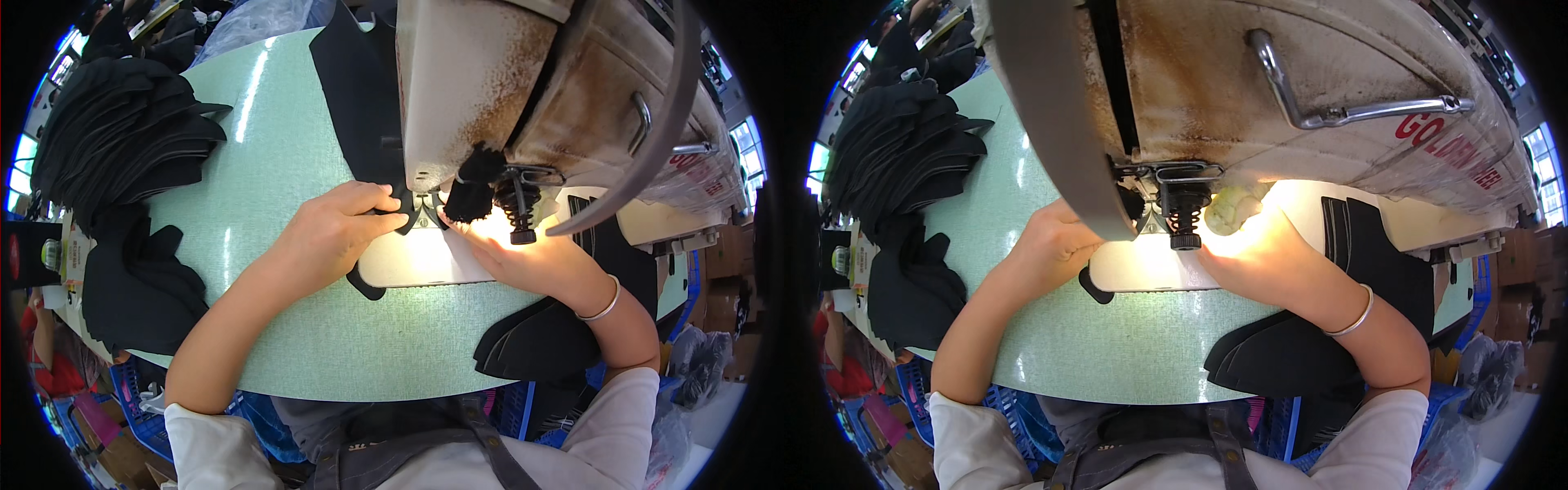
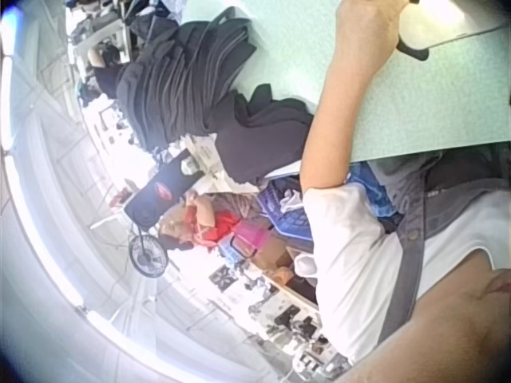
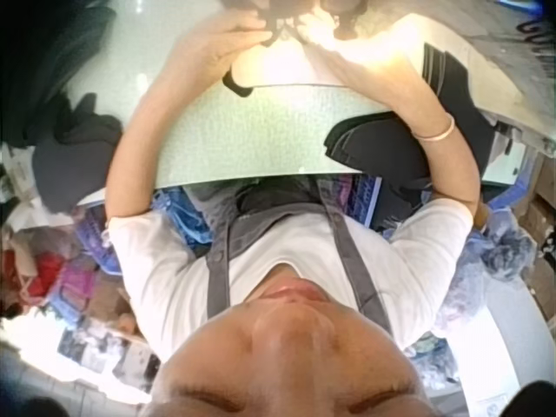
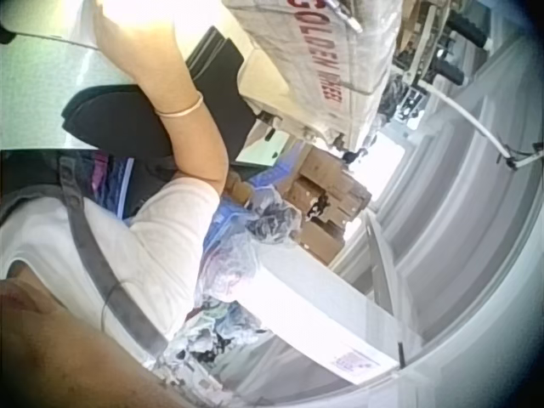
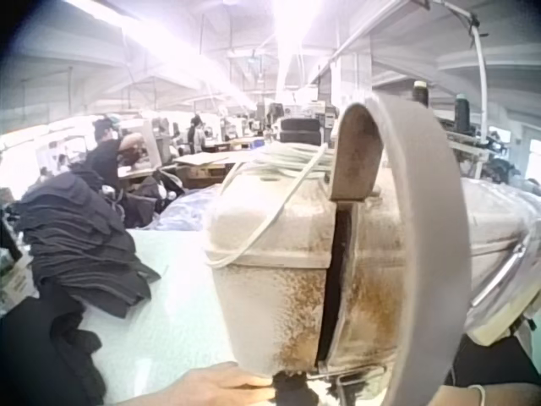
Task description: The person sews cut fabric pieces together using a sewing machine, retrieves additional fabric pieces from a crate, and aligns and feeds the pieces through the sewing machine.
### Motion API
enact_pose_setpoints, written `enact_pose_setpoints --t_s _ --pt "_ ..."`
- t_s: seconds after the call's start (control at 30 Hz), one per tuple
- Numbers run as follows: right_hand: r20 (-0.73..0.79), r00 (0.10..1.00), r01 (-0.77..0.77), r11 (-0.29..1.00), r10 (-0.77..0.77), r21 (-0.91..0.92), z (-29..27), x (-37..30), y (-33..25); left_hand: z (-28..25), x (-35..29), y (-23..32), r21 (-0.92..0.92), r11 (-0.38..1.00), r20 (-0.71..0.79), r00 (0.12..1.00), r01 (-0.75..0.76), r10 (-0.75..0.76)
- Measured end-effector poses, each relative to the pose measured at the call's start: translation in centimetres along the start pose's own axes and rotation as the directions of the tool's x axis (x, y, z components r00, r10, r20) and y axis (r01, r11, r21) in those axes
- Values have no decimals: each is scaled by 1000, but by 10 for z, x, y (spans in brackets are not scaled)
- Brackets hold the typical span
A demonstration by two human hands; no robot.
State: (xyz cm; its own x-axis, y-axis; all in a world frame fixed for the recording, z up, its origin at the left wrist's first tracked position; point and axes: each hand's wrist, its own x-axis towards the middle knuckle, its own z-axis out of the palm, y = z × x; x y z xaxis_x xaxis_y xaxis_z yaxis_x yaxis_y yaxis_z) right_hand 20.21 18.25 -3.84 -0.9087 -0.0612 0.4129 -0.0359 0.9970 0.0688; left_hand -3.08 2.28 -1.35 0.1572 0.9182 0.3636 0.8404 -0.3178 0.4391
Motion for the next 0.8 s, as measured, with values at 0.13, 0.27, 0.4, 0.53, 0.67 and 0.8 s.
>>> enact_pose_setpoints --t_s 0.13,0.27,0.4,0.53,0.67,0.8 --pt "-49 998 -34 999 36 41 9 -5 3 -2 1 2 19 999 -45 998 -48 49" --pt "-57 996 -63 993 69 102 18 -8 3 3 2 2 7 999 -77 996 -48 48" --pt "-103 993 -43 997 49 56 7 6 -2 5 1 3 23 999 -105 993 -45 47" --pt "28 993 -113 993 113 15 -4 7 -8 4 -1 6 17 1000 -51 999 -18 19" --pt "-28 998 -56 998 57 19 0 9 -3 7 0 8 27 999 -43 999 -25 26" --pt "-89 996 17 1000 -17 2 -14 24 -7 10 0 9 62 998 -61 998 -26 30"
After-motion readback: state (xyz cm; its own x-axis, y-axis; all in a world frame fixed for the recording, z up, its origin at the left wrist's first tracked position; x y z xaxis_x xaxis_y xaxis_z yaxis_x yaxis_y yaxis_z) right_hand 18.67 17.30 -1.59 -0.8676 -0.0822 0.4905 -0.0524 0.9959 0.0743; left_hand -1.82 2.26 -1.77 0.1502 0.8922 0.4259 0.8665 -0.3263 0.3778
